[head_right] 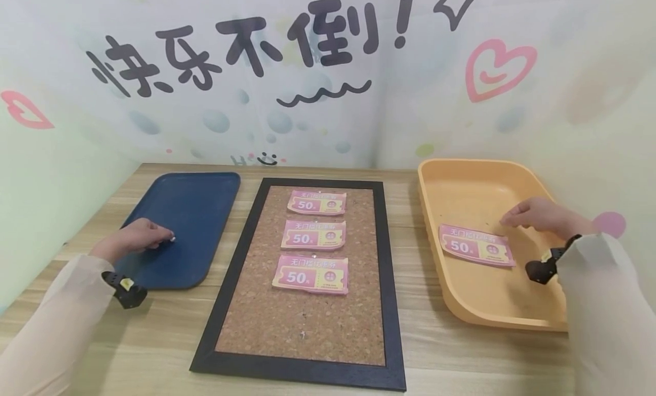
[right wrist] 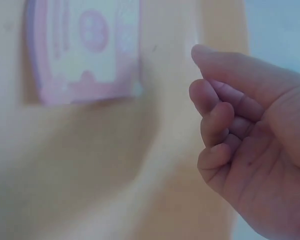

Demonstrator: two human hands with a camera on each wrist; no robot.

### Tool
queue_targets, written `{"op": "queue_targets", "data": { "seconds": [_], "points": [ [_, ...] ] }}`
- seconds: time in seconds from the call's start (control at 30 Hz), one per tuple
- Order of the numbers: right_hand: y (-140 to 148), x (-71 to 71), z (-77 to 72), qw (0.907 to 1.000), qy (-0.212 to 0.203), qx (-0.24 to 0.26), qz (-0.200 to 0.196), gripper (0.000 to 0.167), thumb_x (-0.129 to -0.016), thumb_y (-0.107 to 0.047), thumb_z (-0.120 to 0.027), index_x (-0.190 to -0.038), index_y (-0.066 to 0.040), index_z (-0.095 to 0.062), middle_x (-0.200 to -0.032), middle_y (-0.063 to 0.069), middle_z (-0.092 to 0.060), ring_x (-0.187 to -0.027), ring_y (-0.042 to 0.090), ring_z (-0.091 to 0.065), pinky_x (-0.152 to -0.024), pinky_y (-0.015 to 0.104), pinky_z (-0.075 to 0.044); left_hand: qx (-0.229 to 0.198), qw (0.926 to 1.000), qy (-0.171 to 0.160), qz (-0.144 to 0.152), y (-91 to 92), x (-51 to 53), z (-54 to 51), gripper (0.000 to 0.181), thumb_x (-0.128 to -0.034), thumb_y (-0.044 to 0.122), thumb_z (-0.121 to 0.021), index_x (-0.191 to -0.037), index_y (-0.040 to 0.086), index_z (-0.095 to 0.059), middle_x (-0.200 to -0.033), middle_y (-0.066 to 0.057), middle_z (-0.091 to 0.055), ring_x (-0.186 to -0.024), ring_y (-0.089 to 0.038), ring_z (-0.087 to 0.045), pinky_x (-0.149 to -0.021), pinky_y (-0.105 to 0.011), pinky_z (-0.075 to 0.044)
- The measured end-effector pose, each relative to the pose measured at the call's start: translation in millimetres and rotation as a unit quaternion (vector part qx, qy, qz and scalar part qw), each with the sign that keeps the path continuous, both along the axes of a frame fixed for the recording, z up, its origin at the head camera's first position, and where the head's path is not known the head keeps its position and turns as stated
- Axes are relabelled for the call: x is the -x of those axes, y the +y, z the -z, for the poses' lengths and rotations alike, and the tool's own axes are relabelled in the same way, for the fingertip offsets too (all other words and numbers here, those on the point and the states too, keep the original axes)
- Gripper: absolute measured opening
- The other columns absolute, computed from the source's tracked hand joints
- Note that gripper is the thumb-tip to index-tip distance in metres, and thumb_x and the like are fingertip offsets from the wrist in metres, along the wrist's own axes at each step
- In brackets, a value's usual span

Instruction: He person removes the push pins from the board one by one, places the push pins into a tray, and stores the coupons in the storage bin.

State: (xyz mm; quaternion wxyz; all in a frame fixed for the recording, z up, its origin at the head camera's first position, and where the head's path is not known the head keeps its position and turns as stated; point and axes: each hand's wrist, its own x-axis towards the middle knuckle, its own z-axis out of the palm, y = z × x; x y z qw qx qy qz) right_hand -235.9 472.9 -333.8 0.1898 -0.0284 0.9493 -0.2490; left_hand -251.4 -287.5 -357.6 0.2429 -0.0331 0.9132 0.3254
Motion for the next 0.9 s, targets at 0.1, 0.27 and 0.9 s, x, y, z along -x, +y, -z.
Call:
{"op": "queue_targets", "data": {
  "seconds": [0.1, 0.27, 0.9],
  "points": [
    [-9, 0.9, -6.6, 0.9998, 0.021, -0.001, -0.004, 0.039, -0.088, -0.028, -0.061, -0.103, 0.008, -0.061, -0.097, 0.015, -0.063, -0.086, 0.027, -0.048, -0.072, 0.039, -0.040, 0.008, 0.9998, 0.015, 0.012, 1.0, -0.3, -2.0, 0.037, -0.0888, 0.023, -0.051, -0.054, 0.016, -0.042, -0.060, 0.004, -0.039, -0.057, -0.012, -0.041, -0.060, -0.027, -0.035],
    [-33, 1.8, -21.2, 0.9979, 0.063, -0.001, -0.016, 0.034, -0.087, -0.028, -0.062, -0.100, 0.003, -0.062, -0.091, 0.011, -0.062, -0.077, 0.023, -0.049, -0.068, 0.033, -0.041, 0.017, 0.9976, 0.054, 0.040, 6.9, -4.1, -9.5, 0.035, -0.0916, 0.024, -0.049, -0.058, 0.014, -0.047, -0.066, 0.002, -0.044, -0.072, -0.019, -0.044, -0.066, -0.032, -0.035],
    [-148, -23.3, -47.9, 0.9762, 0.138, 0.052, -0.159, 0.017, -0.083, -0.016, -0.068, -0.094, -0.005, -0.064, -0.083, 0.001, -0.061, -0.073, 0.013, -0.055, -0.067, 0.025, -0.047, -0.055, 0.9812, 0.146, 0.115, 85.9, -25.7, -38.1, 0.027, -0.0921, 0.017, -0.053, -0.103, -0.007, -0.057, -0.092, -0.018, -0.060, -0.082, -0.030, -0.060, -0.078, -0.044, -0.045]
  ]
}}
